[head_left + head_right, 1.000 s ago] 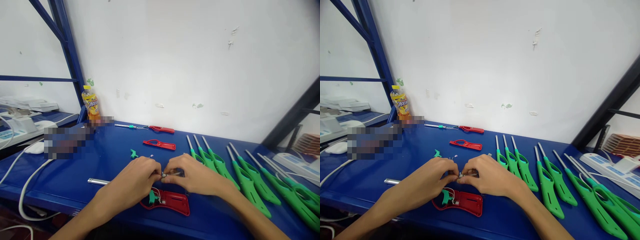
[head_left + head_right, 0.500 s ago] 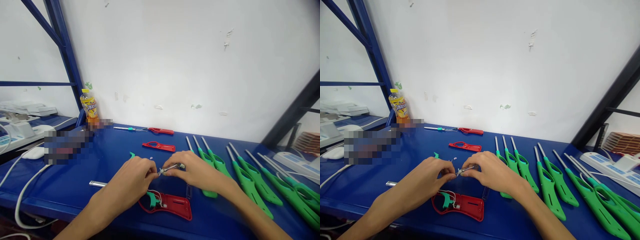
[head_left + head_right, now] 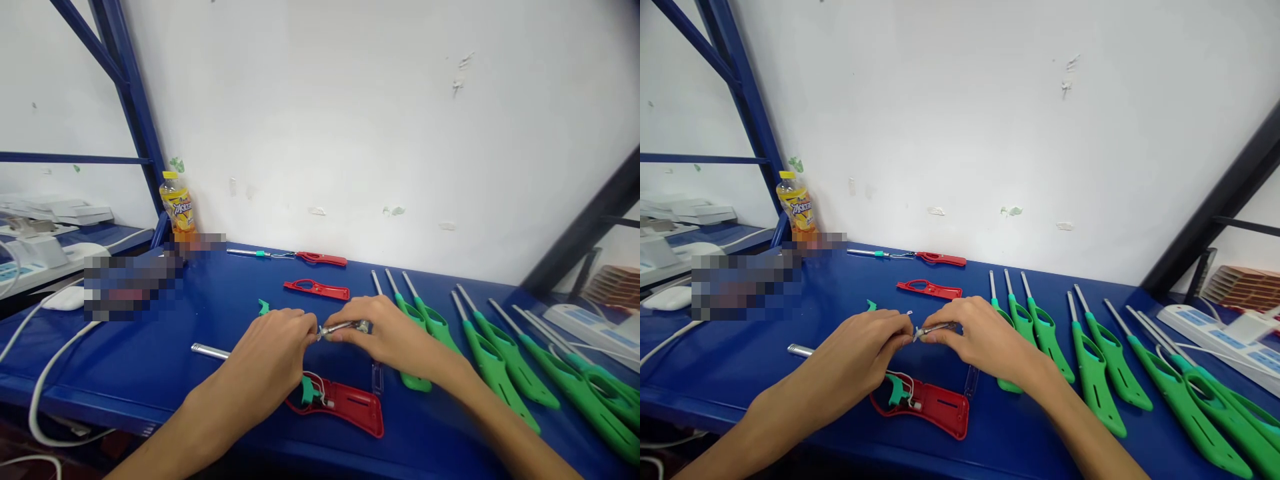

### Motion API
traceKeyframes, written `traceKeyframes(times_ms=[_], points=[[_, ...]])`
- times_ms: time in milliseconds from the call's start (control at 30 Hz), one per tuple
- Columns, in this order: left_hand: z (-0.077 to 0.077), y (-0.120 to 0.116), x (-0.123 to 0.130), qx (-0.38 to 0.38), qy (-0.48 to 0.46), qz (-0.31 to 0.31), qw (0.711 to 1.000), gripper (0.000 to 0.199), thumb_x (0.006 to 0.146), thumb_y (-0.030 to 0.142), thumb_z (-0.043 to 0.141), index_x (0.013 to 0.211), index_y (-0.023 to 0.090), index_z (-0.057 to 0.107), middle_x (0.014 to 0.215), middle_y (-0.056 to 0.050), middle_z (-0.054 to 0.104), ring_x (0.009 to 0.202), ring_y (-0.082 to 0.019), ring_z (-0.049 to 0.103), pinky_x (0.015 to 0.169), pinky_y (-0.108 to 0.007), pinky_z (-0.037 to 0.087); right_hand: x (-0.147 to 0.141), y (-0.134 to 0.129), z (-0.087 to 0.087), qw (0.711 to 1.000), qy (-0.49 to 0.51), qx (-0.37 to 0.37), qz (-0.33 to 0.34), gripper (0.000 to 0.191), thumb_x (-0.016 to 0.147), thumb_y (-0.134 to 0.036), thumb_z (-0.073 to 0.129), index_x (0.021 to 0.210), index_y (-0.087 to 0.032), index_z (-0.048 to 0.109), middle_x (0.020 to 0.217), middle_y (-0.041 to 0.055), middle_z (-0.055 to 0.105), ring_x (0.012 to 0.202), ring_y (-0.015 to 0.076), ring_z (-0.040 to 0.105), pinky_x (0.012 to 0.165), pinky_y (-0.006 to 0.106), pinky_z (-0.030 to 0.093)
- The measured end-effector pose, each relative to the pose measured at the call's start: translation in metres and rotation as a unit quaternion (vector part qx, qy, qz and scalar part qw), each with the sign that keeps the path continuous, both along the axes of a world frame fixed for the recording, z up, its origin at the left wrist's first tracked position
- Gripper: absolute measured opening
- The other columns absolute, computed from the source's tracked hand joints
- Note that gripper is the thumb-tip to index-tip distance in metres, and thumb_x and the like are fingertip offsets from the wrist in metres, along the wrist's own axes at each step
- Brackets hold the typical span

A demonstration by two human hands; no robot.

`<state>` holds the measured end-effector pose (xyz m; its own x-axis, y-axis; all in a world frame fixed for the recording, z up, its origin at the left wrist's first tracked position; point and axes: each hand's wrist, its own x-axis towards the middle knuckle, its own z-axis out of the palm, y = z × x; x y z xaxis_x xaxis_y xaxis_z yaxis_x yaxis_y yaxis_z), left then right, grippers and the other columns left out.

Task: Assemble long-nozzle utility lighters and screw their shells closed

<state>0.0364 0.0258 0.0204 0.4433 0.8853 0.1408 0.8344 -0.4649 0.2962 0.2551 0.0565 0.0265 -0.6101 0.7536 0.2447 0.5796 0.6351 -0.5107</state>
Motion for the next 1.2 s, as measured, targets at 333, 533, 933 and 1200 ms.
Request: traceKeyframes(times_ms=[333,533,933,1200], points=[[-0.0012,0.0009,0.0013,0.008,0.027,0.001,1.000,0.024,0.101,0.009,0.050,0.089,0.019,0.069,0.090,-0.006,0.074,0.081,-0.024,0.067,0.072,-0.034,0.039,0.0000,-0.0004,-0.0022,0.999,-0.026,0.033,0.014,0.014,0.101,-0.032,0.071,0.109,-0.032,0.083,0.102,-0.0035,0.083,0.093,0.0177,0.070,0.084,0.034,0.049],[-0.0030,0.0034,0.0008,0.010,0.036,0.001,0.999,0.024,0.100,0.008,0.051,0.087,0.019,0.068,0.089,-0.006,0.073,0.081,-0.025,0.068,0.071,-0.034,0.039,-0.0010,0.0000,-0.0043,0.998,-0.031,0.047,0.035,0.015,0.102,-0.029,0.069,0.109,-0.030,0.082,0.098,-0.0019,0.082,0.092,0.0180,0.070,0.083,0.034,0.048],[-0.0076,0.0036,-0.0002,0.029,0.039,-0.003,0.999,0.025,0.097,0.005,0.051,0.085,0.020,0.067,0.086,-0.005,0.072,0.078,-0.024,0.066,0.067,-0.034,0.034,-0.0023,0.0000,-0.0080,0.995,-0.060,0.077,0.035,0.014,0.102,-0.028,0.068,0.109,-0.027,0.081,0.097,0.0003,0.081,0.090,0.0185,0.069,0.081,0.033,0.046],[-0.0071,0.0034,0.0002,0.022,0.029,0.001,0.999,0.025,0.097,0.005,0.051,0.084,0.019,0.067,0.085,-0.005,0.071,0.076,-0.024,0.065,0.067,-0.034,0.033,-0.0032,-0.0006,-0.0090,0.994,-0.065,0.079,0.036,0.014,0.102,-0.027,0.068,0.108,-0.025,0.080,0.098,0.0003,0.081,0.090,0.0188,0.068,0.081,0.034,0.045]])
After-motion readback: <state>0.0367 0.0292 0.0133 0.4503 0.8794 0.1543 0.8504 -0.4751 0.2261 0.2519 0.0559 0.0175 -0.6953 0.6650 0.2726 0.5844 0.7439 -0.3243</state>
